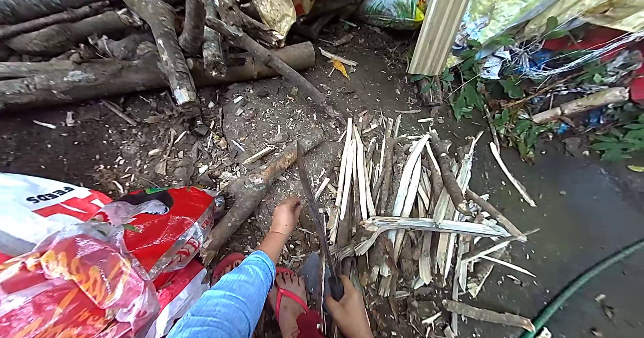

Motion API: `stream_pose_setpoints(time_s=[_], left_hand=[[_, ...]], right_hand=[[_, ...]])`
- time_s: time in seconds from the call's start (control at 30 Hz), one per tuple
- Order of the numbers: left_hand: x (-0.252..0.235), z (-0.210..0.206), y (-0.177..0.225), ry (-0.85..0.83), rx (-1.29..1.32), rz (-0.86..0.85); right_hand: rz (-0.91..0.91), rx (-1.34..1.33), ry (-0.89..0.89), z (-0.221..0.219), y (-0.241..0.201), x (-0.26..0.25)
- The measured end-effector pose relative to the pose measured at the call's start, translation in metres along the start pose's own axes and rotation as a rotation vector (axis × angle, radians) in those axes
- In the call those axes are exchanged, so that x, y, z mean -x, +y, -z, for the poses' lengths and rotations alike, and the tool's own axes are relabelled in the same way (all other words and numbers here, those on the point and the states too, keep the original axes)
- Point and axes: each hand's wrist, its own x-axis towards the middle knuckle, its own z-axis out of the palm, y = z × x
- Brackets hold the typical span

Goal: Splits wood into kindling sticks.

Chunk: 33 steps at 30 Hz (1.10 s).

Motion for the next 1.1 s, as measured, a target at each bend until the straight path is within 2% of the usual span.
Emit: stream_pose_setpoints(time_s=[0.43,0.57,0.67,0.8,0.9,0.97,1.1], left_hand=[[-0.002,0.001,0.006,-0.025,-0.046,-0.002],[-0.001,-0.001,0.003,0.055,-0.048,-0.105],[-0.005,-0.002,-0.001,-0.079,-0.103,-0.052],[-0.003,0.005,0.011,-0.025,-0.110,-0.116],[-0.006,0.001,0.000,-0.108,-0.151,-0.066],[-0.013,0.005,0.008,-0.136,-0.169,-0.041],[-0.007,0.011,0.016,-0.017,-0.137,-0.156]], right_hand=[[-0.087,0.074,-0.047,0.000,-0.002,-0.005],[-0.091,0.145,-0.059,0.004,-0.004,-0.008],[-0.142,0.188,-0.101,0.005,-0.006,-0.013],[-0.078,0.158,-0.031,0.007,-0.003,-0.009],[-0.154,0.215,-0.089,0.005,-0.005,-0.014],[-0.147,0.209,-0.086,0.010,-0.009,-0.020],[-0.066,0.165,-0.012,0.006,-0.005,-0.014]])
